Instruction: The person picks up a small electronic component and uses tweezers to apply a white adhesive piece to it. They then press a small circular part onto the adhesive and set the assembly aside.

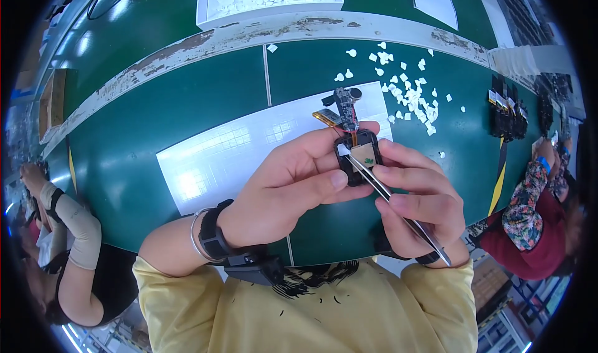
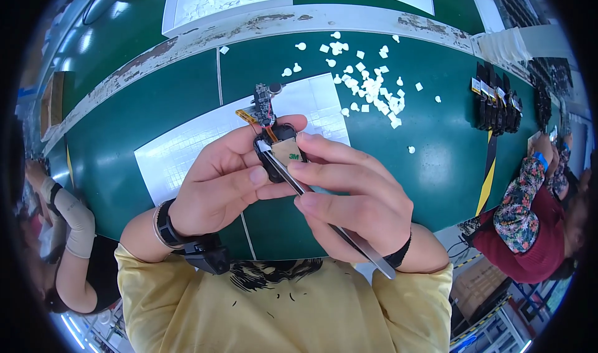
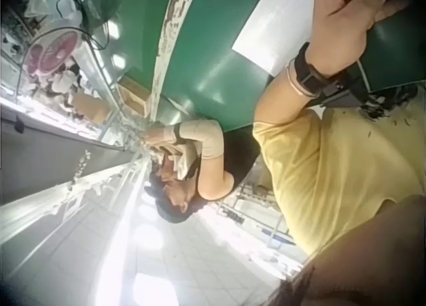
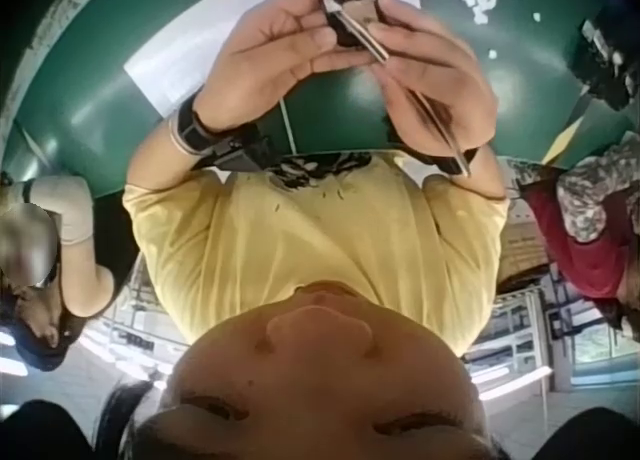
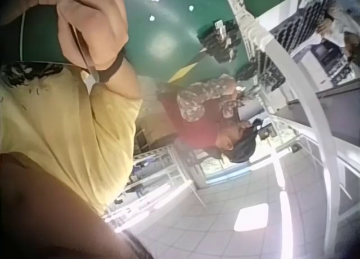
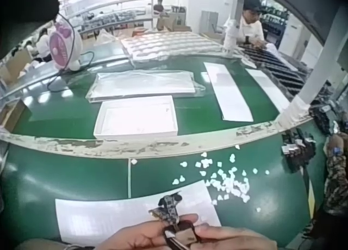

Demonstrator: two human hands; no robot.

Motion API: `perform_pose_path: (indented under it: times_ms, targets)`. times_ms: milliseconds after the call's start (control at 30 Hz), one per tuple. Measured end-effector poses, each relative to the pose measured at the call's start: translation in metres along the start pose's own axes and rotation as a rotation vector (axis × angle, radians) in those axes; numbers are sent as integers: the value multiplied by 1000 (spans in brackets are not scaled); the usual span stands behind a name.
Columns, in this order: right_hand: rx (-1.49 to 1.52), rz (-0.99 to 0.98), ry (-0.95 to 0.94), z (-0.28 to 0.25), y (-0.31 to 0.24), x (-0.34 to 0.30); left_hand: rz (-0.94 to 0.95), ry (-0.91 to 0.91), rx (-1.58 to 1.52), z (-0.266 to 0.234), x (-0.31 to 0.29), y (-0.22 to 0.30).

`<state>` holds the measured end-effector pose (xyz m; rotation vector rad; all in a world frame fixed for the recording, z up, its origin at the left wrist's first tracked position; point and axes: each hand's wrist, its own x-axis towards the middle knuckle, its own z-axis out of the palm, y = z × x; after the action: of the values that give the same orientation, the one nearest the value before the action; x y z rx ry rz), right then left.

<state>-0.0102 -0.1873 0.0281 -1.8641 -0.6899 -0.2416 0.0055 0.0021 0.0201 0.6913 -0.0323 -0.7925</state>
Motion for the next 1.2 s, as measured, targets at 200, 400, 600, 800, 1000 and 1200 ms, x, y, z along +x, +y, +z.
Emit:
perform_pose_path:
  times_ms: [200, 400, 600, 800, 1000, 1200]
  targets:
    - [-32, -9, -41, -3, 1, 4, 47, -27, 5, -1, -1, -2]
    - [539, 186, 246, -12, 18, 1, -14, -15, 60, -4, -1, 1]
    - [365, 526, 114, -13, 16, 11, 62, 28, 20, 0, -5, -8]
    - [89, 96, -54, -4, 11, 15, -93, 61, 197, -2, -4, 0]
    - [80, 131, -80, -1, 3, 15, 15, 169, 233, 0, -3, -6]
    - [358, 547, -2, 3, 6, 5, 54, 235, 318, -2, -4, -10]
